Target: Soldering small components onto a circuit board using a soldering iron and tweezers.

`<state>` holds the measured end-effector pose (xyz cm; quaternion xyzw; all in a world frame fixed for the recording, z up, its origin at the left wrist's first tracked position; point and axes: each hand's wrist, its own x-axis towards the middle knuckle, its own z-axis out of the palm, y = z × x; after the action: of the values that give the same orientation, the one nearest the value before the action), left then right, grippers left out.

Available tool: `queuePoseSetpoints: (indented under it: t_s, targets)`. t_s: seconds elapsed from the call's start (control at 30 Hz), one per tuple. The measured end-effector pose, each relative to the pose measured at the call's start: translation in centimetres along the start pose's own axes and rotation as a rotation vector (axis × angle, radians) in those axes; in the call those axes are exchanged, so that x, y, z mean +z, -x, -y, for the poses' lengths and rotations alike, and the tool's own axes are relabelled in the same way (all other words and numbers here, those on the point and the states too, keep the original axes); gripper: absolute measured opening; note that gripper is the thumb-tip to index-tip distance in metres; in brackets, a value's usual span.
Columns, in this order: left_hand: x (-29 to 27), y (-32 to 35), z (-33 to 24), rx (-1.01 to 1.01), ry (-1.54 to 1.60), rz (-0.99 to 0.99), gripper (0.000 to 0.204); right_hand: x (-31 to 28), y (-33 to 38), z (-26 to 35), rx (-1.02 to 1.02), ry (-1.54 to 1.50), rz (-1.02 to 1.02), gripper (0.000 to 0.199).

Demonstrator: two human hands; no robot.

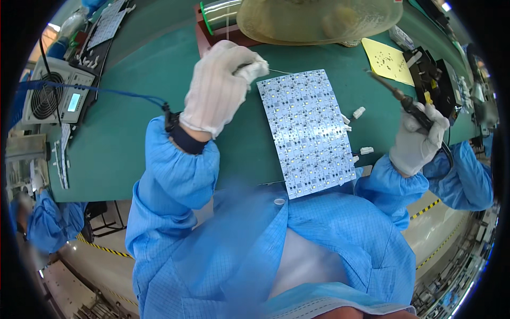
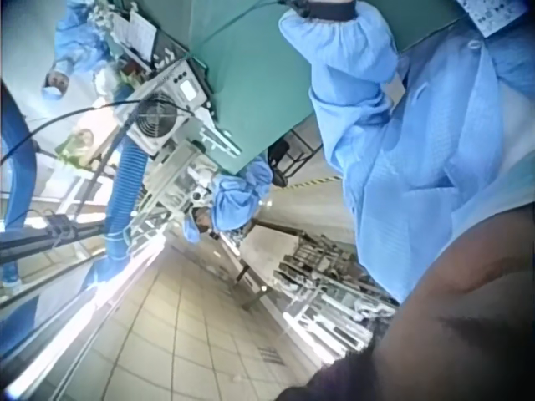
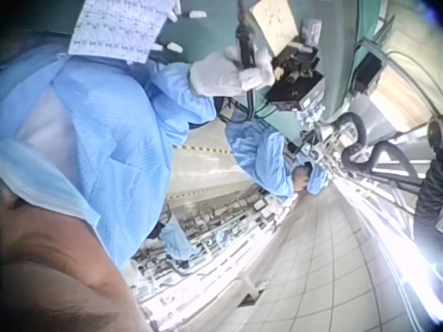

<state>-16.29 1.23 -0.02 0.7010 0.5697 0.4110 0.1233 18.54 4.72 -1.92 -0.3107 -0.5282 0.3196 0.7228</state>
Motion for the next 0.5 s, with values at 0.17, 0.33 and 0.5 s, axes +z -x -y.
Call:
queuePoseSetpoints:
  t_s: [0.17, 0.33, 0.5]
  targets:
    - [1.1, 0.2, 1.5, 0.167, -0.088, -0.110, 0.014, 5.8, 2.3, -1.0, 0.239, 0.153, 0.138, 0.053]
    - [1.7, 0.5, 1.1, 0.153, 0.015, -0.089, 0.011, 6.3, 2.3, -1.0, 0.256, 0.319, 0.203, 0.040]
    - [1.9, 0.8, 0.0, 0.239, -0.014, -0.137, 0.008, 5.5, 2.2, -2.0, 0.292, 0.263, 0.200, 0.034]
